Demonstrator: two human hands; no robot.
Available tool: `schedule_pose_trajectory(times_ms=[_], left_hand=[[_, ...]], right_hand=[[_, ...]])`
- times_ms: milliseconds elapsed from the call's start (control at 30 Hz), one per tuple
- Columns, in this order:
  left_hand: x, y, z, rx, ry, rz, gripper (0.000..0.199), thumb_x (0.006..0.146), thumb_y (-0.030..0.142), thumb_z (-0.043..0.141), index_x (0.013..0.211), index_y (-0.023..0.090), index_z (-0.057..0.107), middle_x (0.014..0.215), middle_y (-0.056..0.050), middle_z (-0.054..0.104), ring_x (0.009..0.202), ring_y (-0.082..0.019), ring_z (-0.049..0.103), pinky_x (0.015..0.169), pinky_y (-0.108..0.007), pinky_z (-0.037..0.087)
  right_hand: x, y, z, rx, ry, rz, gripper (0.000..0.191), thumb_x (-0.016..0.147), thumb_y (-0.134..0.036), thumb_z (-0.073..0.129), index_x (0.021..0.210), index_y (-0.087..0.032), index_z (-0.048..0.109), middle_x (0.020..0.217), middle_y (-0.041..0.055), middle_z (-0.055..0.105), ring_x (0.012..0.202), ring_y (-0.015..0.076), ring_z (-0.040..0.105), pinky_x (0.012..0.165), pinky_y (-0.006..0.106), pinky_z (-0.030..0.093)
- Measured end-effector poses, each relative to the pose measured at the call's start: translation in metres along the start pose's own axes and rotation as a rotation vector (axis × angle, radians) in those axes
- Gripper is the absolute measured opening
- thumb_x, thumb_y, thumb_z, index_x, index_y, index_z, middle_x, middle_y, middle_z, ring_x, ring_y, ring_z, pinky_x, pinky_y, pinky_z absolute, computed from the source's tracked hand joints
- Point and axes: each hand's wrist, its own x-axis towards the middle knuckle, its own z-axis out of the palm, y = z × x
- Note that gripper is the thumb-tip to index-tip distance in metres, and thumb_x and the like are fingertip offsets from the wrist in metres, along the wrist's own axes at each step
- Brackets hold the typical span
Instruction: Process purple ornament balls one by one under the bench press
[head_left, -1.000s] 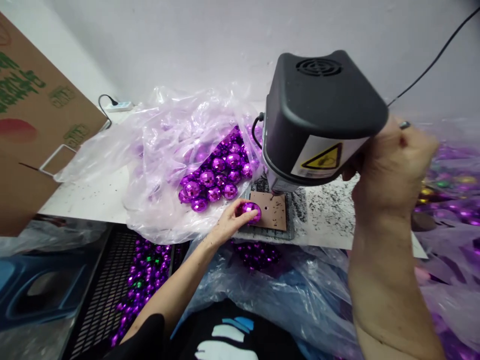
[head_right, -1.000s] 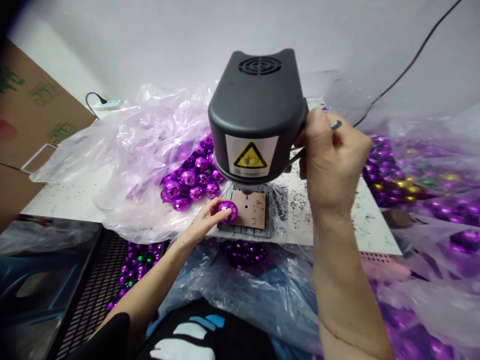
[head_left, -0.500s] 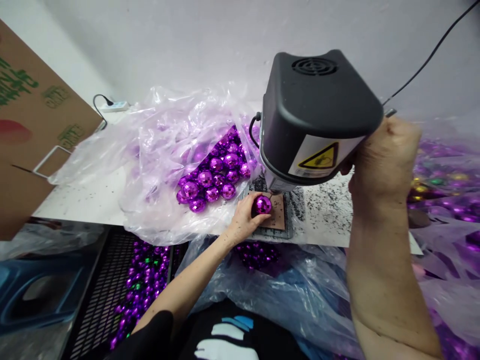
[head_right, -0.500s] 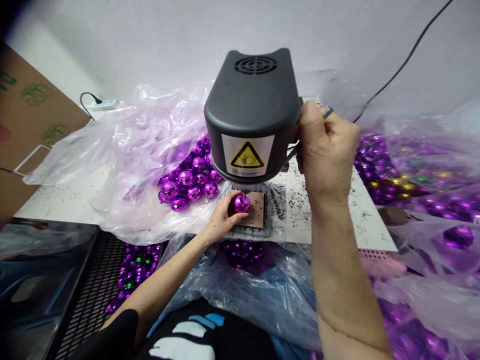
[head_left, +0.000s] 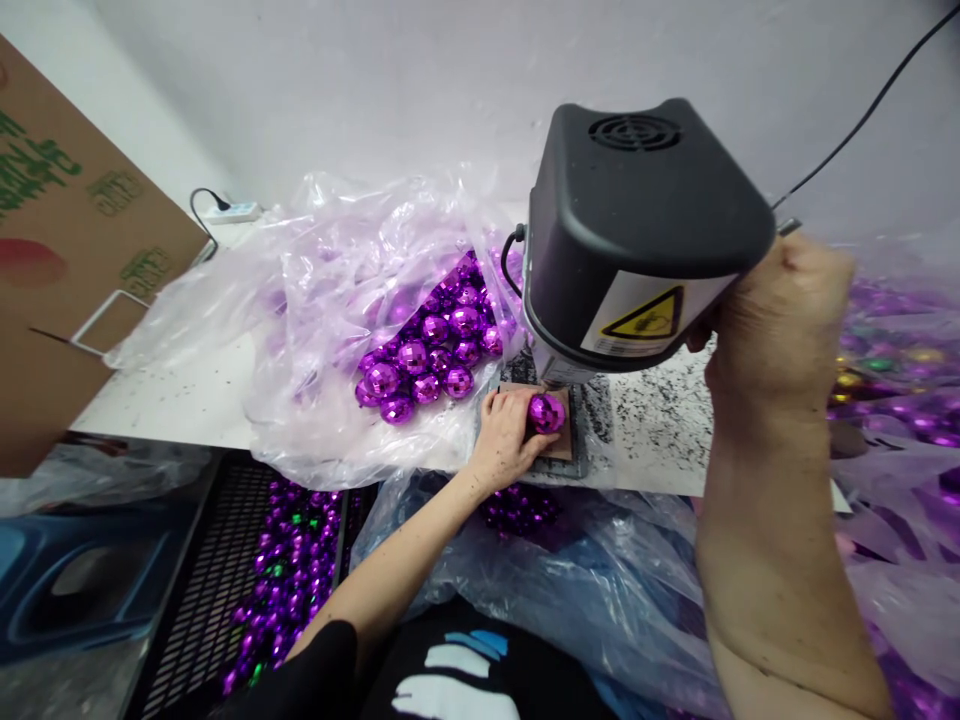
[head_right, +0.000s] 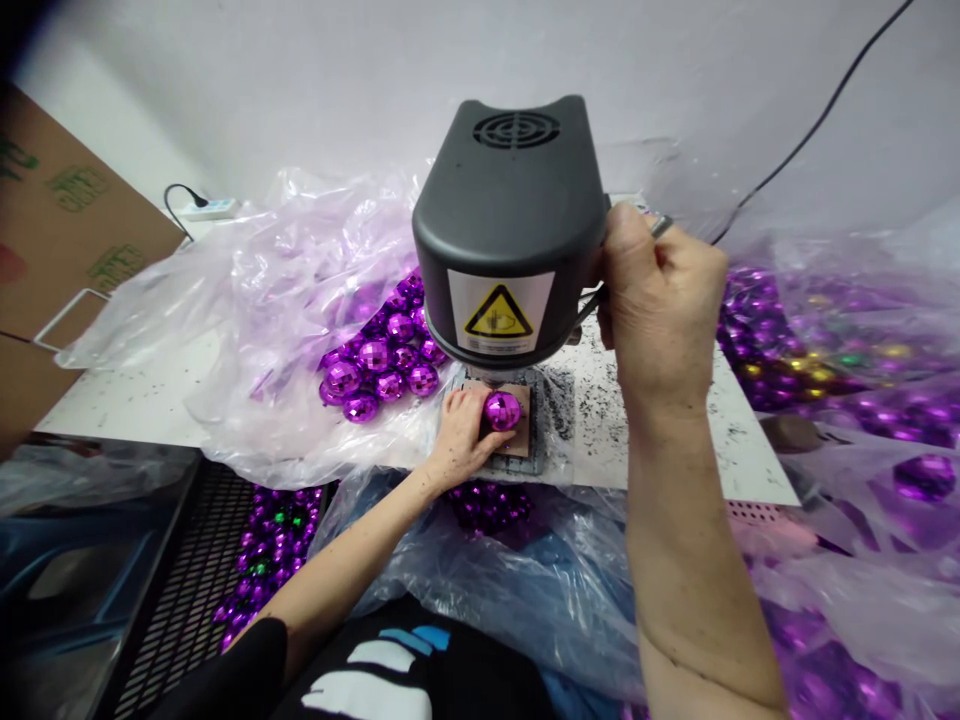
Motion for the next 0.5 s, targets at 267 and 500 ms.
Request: schedule_pose_trajectory(times_ms=[267, 500], left_hand=[[-0.021, -0.013, -0.034, -0.481, 0.137, -0.337, 0.056, 0.08, 0.036, 0.075, 0.128, 0.021, 0.051, 0.12, -0.008, 0.064, 0.107, -0.023, 0.062, 0.092, -0.038, 0.05], [-0.026, -0.008, -0.046, -1.043, -0.09, -0.532, 0.067, 0.075, 0.042, 0.078, 0.133, 0.023, 0.052, 0.121, -0.01, 0.065, 0.09, -0.019, 0.067, 0.065, -0.026, 0.053]], right_hand=[[0.001, 0.0, -0.002, -0.012, -0.025, -0.005, 0.05, 0.084, -0.056, 0.059, 0.064, -0.011, 0.051, 0.05, -0.0042, 0.034, 0.037, 0.0014, 0.032, 0.032, 0.017, 0.022], [0.003, 0.002, -0.002, -0.096, 0.044, -0.056, 0.042, 0.086, -0.042, 0.058, 0.062, -0.011, 0.045, 0.051, -0.0039, 0.036, 0.041, 0.0009, 0.037, 0.036, 0.015, 0.024]])
